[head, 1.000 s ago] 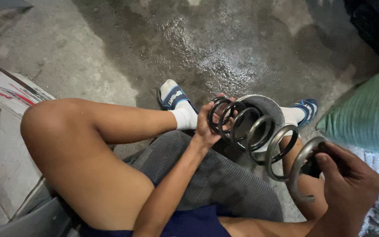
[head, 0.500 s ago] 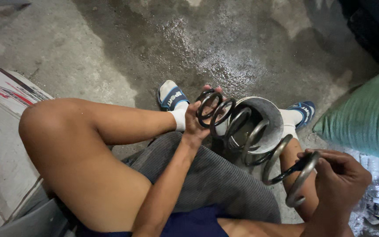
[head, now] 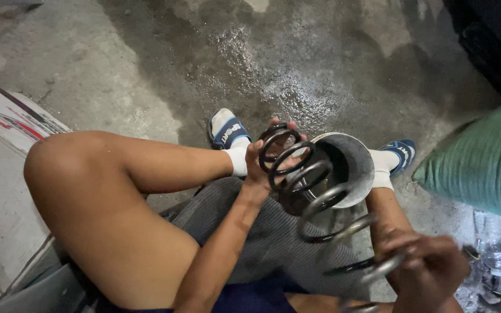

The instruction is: The person sits on the floor with a bucket of soapy water between the legs and scrubs a metal coil spring, working the sponge along the coils. The person lifts the spring out of the bucket, turns it to reach different sections, and continues scrubbing the coils by hand.

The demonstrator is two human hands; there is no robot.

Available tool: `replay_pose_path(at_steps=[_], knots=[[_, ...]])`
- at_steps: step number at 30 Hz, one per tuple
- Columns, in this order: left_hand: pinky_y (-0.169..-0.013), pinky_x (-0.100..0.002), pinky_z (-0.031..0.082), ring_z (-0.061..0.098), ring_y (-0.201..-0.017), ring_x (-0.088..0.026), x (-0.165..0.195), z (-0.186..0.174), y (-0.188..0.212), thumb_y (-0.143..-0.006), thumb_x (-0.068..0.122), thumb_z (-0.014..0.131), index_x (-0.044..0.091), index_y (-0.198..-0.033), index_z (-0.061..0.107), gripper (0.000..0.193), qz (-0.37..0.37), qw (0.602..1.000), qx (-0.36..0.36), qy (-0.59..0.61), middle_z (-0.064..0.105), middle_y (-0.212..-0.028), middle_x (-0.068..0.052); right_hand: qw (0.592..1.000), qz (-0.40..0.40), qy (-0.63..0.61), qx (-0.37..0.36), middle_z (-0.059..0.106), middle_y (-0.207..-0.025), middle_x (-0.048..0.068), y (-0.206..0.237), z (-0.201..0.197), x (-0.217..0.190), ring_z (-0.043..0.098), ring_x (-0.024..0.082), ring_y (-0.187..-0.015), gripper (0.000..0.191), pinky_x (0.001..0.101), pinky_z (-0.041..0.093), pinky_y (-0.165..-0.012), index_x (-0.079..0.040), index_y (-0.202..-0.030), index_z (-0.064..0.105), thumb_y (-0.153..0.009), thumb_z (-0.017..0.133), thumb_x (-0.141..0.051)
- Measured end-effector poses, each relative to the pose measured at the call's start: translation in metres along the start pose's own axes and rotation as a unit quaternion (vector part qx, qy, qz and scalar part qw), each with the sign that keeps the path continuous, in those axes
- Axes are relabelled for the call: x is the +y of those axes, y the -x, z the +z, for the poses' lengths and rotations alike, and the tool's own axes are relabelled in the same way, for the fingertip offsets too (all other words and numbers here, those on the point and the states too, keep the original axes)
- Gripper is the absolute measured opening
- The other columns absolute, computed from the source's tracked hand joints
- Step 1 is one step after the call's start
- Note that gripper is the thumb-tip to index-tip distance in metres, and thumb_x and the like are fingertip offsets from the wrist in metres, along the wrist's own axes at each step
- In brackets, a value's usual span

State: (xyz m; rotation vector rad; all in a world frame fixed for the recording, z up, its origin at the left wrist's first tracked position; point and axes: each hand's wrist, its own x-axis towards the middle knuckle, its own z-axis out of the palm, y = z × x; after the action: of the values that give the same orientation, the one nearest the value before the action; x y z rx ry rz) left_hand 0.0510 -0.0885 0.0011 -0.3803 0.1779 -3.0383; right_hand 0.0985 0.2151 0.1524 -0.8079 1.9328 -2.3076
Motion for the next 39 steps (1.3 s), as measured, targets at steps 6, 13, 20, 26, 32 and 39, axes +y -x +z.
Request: replay_pose_path(at_steps=[6,13,20,26,32,39], knots=[[-0.118,-0.062,0.04,0.051,-0.14,-0.042,-0.012,-0.01,0.01,-0.1,0.04,0.065,0.021,-0.149,0.056,0.053,-0.025,0.996,0.07,0.039,0.056,-0.15,-0.011,0.997,-0.026,-0.017,-0.074,0.072,-0.097,0.023,0.003,0.028,-0.009,0.073,0.027,-0.083,0.019,0.0486,0.058,-0.081,0.001,-0.11,0.057,-0.099,0.07,-0.006],[-0.113,-0.062,0.045,0.054,-0.138,-0.044,-0.024,-0.028,0.014,-0.102,0.04,0.062,0.019,-0.15,0.056,0.052,-0.042,0.995,0.064,0.063,0.055,-0.151,-0.012,0.998,0.045,-0.019,-0.04,0.072,-0.102,0.026,0.01,0.034,-0.015,0.07,0.029,-0.084,0.019,0.0433,0.058,-0.08,0.002,-0.107,0.058,-0.095,0.072,-0.003],[-0.098,-0.055,0.056,0.062,-0.125,-0.043,-0.019,-0.027,0.01,-0.103,0.037,0.063,0.016,-0.145,0.058,0.048,-0.029,0.993,0.101,0.058,0.061,-0.144,-0.016,0.987,0.034,0.085,0.134,0.068,-0.107,0.023,-0.007,0.021,0.007,0.073,0.028,-0.088,0.012,0.0405,0.063,-0.085,0.002,-0.103,0.054,-0.104,0.066,0.001],[-0.088,-0.04,0.062,0.069,-0.112,-0.038,-0.002,-0.017,-0.001,-0.098,0.027,0.064,0.015,-0.137,0.062,0.041,-0.012,0.98,0.197,0.024,0.066,-0.133,-0.014,0.979,0.069,0.07,0.178,0.071,-0.114,0.025,-0.024,-0.005,0.01,0.072,0.029,-0.1,0.042,0.0382,0.058,-0.095,0.009,-0.11,0.056,-0.117,0.058,-0.033],[-0.083,-0.036,0.062,0.071,-0.101,-0.023,0.004,-0.001,-0.01,-0.098,0.02,0.063,0.014,-0.135,0.057,0.038,0.028,0.962,0.253,-0.103,0.066,-0.128,-0.011,0.955,0.184,0.013,0.232,0.063,-0.132,0.027,-0.047,-0.016,0.013,0.068,0.036,-0.115,0.044,0.0473,0.055,-0.105,0.004,-0.129,0.058,-0.117,0.048,-0.037],[-0.054,-0.022,0.047,0.061,-0.085,-0.009,0.015,0.053,-0.014,-0.093,0.023,0.066,0.025,-0.138,0.052,0.048,-0.073,0.9,0.271,-0.333,0.06,-0.124,0.0,0.957,0.174,-0.092,0.212,0.059,-0.132,0.027,-0.052,-0.031,0.036,0.065,0.041,-0.117,0.032,0.0516,0.053,-0.104,-0.001,-0.128,0.054,-0.119,0.049,-0.032]])
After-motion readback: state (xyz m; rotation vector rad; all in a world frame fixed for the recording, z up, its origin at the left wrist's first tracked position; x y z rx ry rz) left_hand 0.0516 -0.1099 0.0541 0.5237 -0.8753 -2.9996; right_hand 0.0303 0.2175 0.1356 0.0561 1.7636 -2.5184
